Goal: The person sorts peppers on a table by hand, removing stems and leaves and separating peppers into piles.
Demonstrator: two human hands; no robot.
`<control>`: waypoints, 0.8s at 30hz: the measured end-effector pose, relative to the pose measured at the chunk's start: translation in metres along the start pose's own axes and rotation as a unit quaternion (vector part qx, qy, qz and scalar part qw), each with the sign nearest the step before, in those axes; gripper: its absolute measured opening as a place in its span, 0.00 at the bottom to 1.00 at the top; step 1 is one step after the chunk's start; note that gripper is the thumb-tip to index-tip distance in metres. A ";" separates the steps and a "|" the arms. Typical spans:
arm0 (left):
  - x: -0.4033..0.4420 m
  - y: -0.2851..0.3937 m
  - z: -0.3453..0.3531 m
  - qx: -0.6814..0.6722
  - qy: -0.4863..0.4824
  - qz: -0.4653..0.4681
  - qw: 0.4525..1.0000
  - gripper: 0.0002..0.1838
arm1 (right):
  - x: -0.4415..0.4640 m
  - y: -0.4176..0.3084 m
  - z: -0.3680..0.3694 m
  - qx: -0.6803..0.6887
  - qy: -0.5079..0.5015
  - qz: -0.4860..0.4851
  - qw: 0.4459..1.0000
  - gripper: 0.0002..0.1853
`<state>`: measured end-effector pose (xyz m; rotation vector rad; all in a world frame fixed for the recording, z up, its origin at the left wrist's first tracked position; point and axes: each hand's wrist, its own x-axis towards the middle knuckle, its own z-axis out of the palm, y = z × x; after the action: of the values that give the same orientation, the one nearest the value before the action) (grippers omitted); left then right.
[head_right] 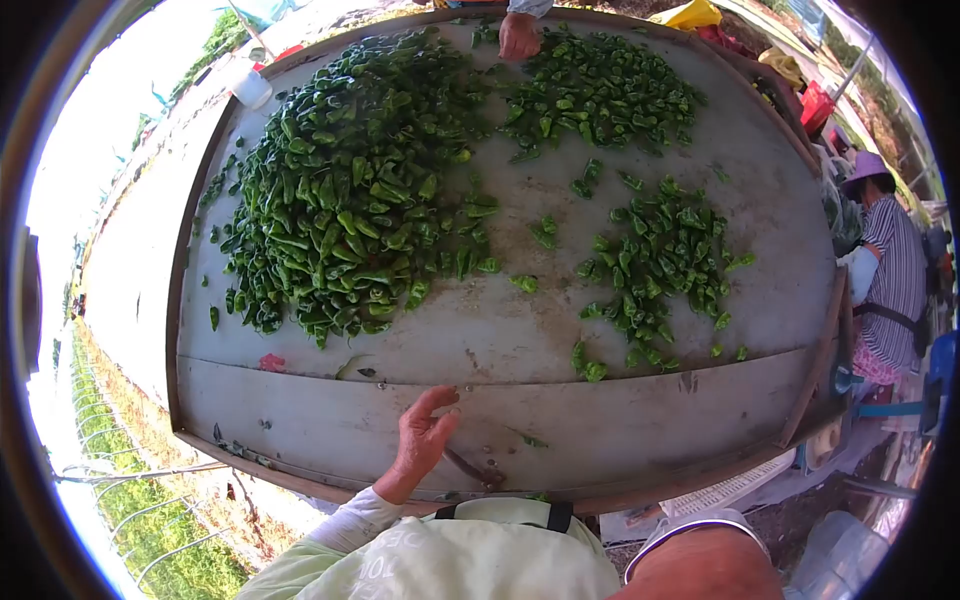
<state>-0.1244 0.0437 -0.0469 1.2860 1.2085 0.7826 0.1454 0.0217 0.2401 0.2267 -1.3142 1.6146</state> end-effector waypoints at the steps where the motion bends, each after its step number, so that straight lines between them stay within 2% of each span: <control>1: 0.002 0.003 -0.003 -0.009 0.002 -0.002 1.000 0.19 | -0.003 0.001 0.000 -0.002 0.004 -0.005 1.000 0.27; 6: 0.010 0.016 0.002 -0.008 0.000 -0.048 0.999 0.18 | -0.002 0.004 -0.003 -0.012 0.012 -0.022 1.000 0.28; 12: 0.043 0.032 0.005 0.067 0.005 0.015 0.998 0.20 | -0.001 0.000 -0.009 -0.032 0.006 -0.043 0.999 0.30; 14: 0.059 0.047 -0.002 0.223 0.030 0.176 0.958 0.22 | -0.001 0.002 -0.011 -0.036 0.006 -0.043 0.998 0.30; 18: 0.124 0.075 -0.014 0.384 0.108 0.268 0.877 0.30 | -0.005 0.007 -0.027 -0.038 0.012 -0.047 0.998 0.31; 20: 0.160 0.084 -0.014 0.455 0.146 0.212 0.852 0.36 | -0.022 0.015 -0.041 -0.064 0.046 -0.032 0.996 0.32; 21: 0.178 0.087 -0.012 0.452 0.148 0.210 0.854 0.36 | -0.039 0.021 -0.049 -0.112 0.116 -0.017 0.987 0.32; 22: 0.194 0.089 -0.010 0.488 0.159 0.157 0.844 0.38 | -0.055 0.032 -0.057 -0.213 0.249 0.021 0.945 0.32; 23: 0.206 0.092 -0.007 0.521 0.169 0.104 0.830 0.39 | -0.068 0.046 -0.072 -0.331 0.385 0.107 0.855 0.33; 24: 0.214 0.091 -0.004 0.519 0.171 0.105 0.831 0.39 | -0.082 0.060 -0.090 -0.422 0.482 0.231 0.732 0.34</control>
<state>-0.0583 0.2629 -0.0056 2.2564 1.9308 0.4924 0.1762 0.0549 0.1122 -1.4190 -1.1071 1.0106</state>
